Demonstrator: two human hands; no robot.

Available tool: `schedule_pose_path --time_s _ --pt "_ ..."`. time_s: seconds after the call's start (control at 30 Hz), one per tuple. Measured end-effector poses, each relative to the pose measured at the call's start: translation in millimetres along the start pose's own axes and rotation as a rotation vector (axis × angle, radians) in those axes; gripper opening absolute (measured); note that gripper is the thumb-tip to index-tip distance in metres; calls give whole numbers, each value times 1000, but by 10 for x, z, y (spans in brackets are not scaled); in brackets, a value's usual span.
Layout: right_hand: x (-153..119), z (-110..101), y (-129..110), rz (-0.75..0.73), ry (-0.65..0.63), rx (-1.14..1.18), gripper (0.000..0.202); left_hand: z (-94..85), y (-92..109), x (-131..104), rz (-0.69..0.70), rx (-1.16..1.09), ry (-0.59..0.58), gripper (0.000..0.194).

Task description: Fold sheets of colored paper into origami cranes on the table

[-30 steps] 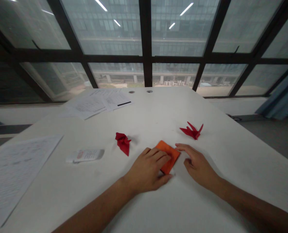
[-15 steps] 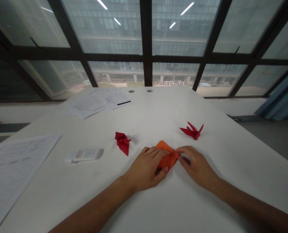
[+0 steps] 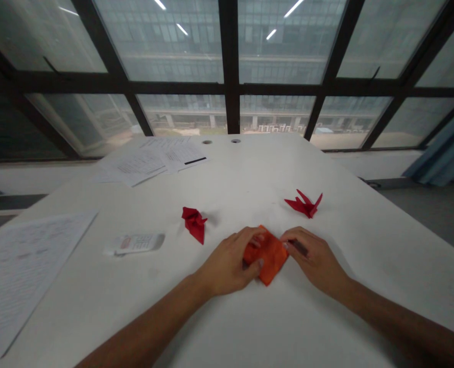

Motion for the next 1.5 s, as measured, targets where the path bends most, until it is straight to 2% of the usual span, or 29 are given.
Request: schedule_pose_path --time_s 0.17,0.27,0.37,0.57,0.8,0.93,1.03,1.1,1.2,1.27,1.4,1.5 --pt "-16 11 4 -63 11 12 24 -8 12 -4 31 32 -30 60" --pt "-19 19 5 -109 8 6 35 -17 58 -8 90 79 -67 71" --pt "-15 25 5 -118 9 -1 29 -25 84 -8 128 112 -92 78" --pt "4 34 31 -79 3 0 23 -23 53 12 152 116 -101 72" --pt "10 34 1 -74 -41 -39 19 -5 21 -1 110 105 -100 71" --pt "-13 49 -7 -58 -39 -161 22 -5 56 -9 115 86 -103 71" --pt "-48 54 -46 -123 26 -307 14 10 87 1 118 76 -89 66" --pt "-74 76 -101 -223 26 -401 7 29 93 9 101 60 -74 62" --pt "-107 134 -202 -390 -84 -511 14 52 58 16 31 10 -34 59" --pt "-118 151 -253 -429 -149 -554 16 47 17 18 3 -64 -14 57" --pt "-130 139 -280 -382 -196 -582 10 -68 -61 22 45 -202 18 47" --pt "-141 126 -238 -344 -169 -585 9 -206 -74 7 122 -100 4 42"
Point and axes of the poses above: each hand's wrist, its own x-axis towards the middle knuckle, its own z-axis out of the palm, y = z × x, the point moved 3 cm from there along x, towards the middle knuckle, and after that the axes turned 11 degrees about -y, right-handed, at the moved point
